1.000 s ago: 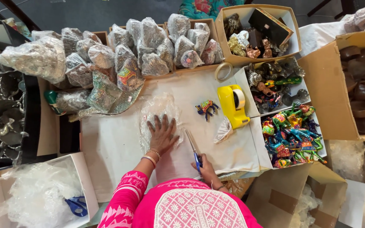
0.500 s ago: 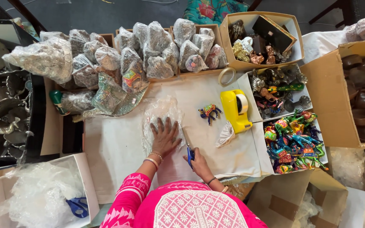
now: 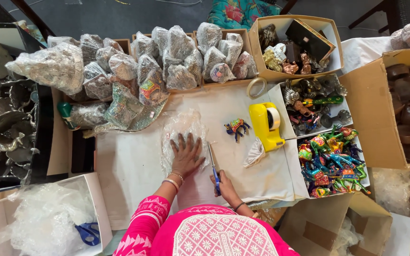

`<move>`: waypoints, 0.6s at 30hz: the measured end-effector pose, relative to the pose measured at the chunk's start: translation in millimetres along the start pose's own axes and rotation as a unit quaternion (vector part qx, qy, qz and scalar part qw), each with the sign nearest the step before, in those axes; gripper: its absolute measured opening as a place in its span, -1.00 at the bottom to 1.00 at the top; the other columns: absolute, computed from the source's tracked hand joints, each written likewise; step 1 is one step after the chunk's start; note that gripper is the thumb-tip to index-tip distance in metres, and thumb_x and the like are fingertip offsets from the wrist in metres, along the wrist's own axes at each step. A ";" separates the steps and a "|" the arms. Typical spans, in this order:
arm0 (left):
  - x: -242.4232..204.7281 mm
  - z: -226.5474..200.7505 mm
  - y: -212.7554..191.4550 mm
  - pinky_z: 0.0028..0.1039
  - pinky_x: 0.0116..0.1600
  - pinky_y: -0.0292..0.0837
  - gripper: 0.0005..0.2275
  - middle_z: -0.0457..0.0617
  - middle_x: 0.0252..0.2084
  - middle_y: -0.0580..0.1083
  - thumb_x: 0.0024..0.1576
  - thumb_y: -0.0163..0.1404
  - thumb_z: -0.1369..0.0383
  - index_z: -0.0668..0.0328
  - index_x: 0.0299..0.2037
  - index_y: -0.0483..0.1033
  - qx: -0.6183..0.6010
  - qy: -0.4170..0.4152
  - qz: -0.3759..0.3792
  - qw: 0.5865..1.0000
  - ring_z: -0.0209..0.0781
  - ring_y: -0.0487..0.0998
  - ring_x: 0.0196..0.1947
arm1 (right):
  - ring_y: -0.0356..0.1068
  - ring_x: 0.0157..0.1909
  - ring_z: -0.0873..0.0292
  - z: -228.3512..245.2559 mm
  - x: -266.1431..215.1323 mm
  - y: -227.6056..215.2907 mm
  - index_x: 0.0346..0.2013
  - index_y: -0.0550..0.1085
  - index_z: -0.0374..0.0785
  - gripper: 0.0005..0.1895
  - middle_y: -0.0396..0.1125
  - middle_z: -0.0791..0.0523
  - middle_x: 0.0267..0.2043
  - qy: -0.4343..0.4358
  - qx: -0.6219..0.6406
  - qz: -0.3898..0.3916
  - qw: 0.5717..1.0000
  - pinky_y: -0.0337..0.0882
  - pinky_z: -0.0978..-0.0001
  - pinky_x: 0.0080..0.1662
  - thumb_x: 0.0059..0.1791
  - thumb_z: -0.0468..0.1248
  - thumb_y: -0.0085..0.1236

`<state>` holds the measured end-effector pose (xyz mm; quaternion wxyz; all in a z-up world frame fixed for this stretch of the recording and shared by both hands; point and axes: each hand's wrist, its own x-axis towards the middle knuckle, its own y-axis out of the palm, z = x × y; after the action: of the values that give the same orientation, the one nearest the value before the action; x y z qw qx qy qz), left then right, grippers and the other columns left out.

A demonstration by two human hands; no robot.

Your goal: The person cuts a sheet of bubble wrap using scissors on a table. The person then picks up a small decorative figurine from a box and places it on the table.

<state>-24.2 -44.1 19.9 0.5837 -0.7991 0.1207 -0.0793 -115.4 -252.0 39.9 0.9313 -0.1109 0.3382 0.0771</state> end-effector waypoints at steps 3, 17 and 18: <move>-0.1 0.4 3.0 0.50 0.36 -0.54 -0.25 0.22 0.54 -0.07 0.12 -0.16 -0.22 -0.10 0.48 0.07 -0.004 0.003 -0.012 1.000 0.56 -0.27 0.49 | 0.27 -0.63 0.27 3.2 0.9 -2.9 -0.12 0.29 -0.26 -0.50 0.23 0.13 -0.58 0.003 -0.022 -0.001 1.000 0.37 0.35 -0.56 0.03 0.11 0.13; 0.2 1.8 4.1 0.48 0.37 -0.54 -0.27 0.23 0.53 -0.05 0.12 -0.14 -0.19 -0.10 0.48 0.08 -0.012 0.003 -0.011 1.000 0.54 -0.25 0.49 | 0.37 -0.60 0.16 53.6 53.9 6.9 -0.06 0.27 -0.31 -0.38 0.32 0.03 -0.50 -0.021 -0.126 -0.052 0.990 0.46 0.28 -0.55 -0.03 0.16 0.18; 0.6 1.9 3.6 0.49 0.37 -0.54 -0.27 0.23 0.53 -0.04 0.12 -0.14 -0.18 -0.10 0.48 0.09 -0.014 0.002 -0.010 1.000 0.54 -0.25 0.49 | 0.38 -0.60 0.15 60.0 54.3 8.7 -0.06 0.27 -0.30 -0.40 0.34 0.01 -0.50 -0.015 -0.140 -0.059 0.988 0.46 0.27 -0.54 -0.03 0.15 0.18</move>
<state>-23.5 -43.6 15.9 0.5711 -0.8084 0.1147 -0.0847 -39.3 -224.3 48.2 0.9144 -0.2592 0.3031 0.0703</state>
